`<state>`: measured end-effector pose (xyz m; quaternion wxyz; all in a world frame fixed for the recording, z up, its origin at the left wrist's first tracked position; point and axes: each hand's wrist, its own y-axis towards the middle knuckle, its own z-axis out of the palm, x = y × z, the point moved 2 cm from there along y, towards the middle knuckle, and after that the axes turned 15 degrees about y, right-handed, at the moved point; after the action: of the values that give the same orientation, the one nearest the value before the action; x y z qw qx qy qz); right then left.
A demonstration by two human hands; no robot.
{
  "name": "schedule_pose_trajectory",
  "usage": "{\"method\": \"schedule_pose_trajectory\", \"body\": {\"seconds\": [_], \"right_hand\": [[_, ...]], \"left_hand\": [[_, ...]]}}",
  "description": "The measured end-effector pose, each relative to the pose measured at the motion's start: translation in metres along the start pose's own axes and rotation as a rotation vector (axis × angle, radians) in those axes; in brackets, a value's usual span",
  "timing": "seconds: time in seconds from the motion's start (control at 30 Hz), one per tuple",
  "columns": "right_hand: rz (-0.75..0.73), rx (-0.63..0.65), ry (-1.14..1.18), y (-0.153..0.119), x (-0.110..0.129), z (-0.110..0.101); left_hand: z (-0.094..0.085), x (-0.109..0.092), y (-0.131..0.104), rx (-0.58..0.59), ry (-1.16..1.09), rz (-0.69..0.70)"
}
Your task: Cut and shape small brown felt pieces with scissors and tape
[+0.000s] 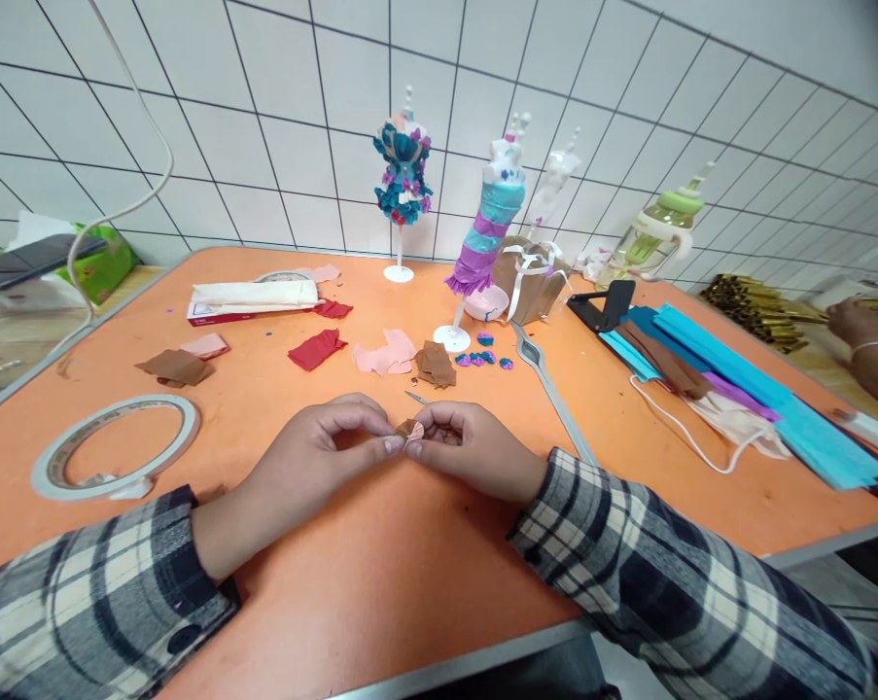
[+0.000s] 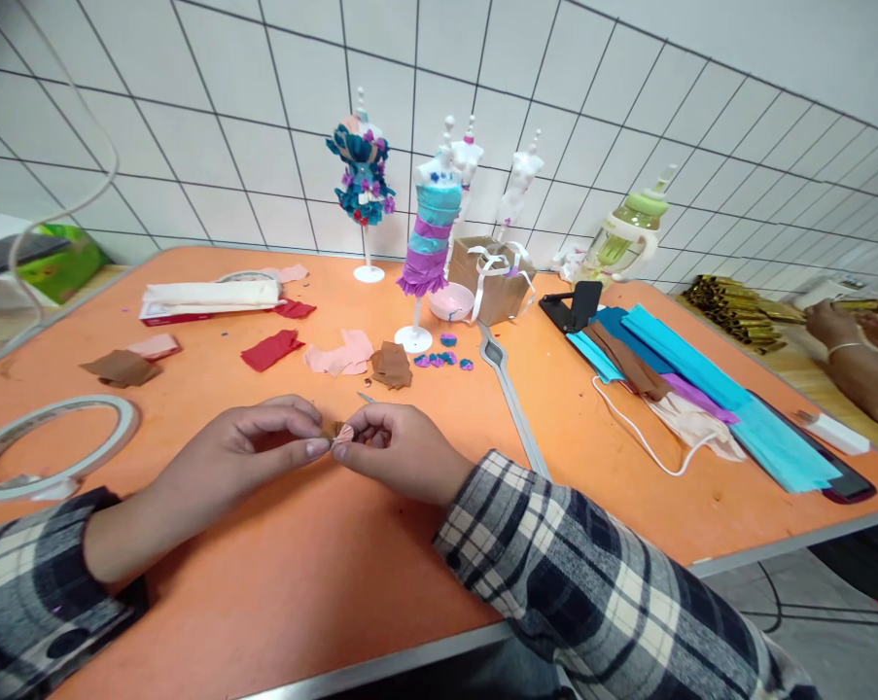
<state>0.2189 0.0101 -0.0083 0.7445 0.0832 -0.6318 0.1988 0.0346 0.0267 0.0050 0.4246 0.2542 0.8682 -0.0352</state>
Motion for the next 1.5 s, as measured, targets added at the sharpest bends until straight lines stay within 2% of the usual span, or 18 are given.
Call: {"method": "schedule_pose_trajectory", "body": {"seconds": [0.27,0.5,0.73,0.93,1.07,1.23,1.37,1.5], "right_hand": [[0.014,-0.006,0.021,0.0,0.003,-0.001],[0.015,0.009,0.0,0.001,-0.001,-0.002],[0.016,0.016,0.01,0.0,0.001,-0.001],[-0.035,0.004,-0.092,0.0,0.005,-0.005],[-0.092,-0.001,-0.066,-0.001,0.009,-0.005],[-0.083,-0.074,-0.156,0.0,0.007,-0.007],[-0.086,-0.066,-0.172,0.001,0.003,-0.008],[-0.056,-0.051,-0.226,0.001,-0.001,-0.005]], "left_hand": [[-0.001,-0.001,-0.001,0.028,0.053,-0.008],[0.002,-0.001,0.002,0.033,0.07,-0.075],[0.002,-0.001,0.001,0.066,0.061,-0.037],[0.002,0.001,0.001,0.08,0.044,-0.038],[0.003,0.002,0.001,0.076,0.064,-0.052],[0.003,0.004,0.001,0.056,0.061,-0.08],[0.002,0.003,-0.001,0.021,0.031,-0.072],[0.003,0.0,-0.002,0.058,0.055,-0.034]]}}
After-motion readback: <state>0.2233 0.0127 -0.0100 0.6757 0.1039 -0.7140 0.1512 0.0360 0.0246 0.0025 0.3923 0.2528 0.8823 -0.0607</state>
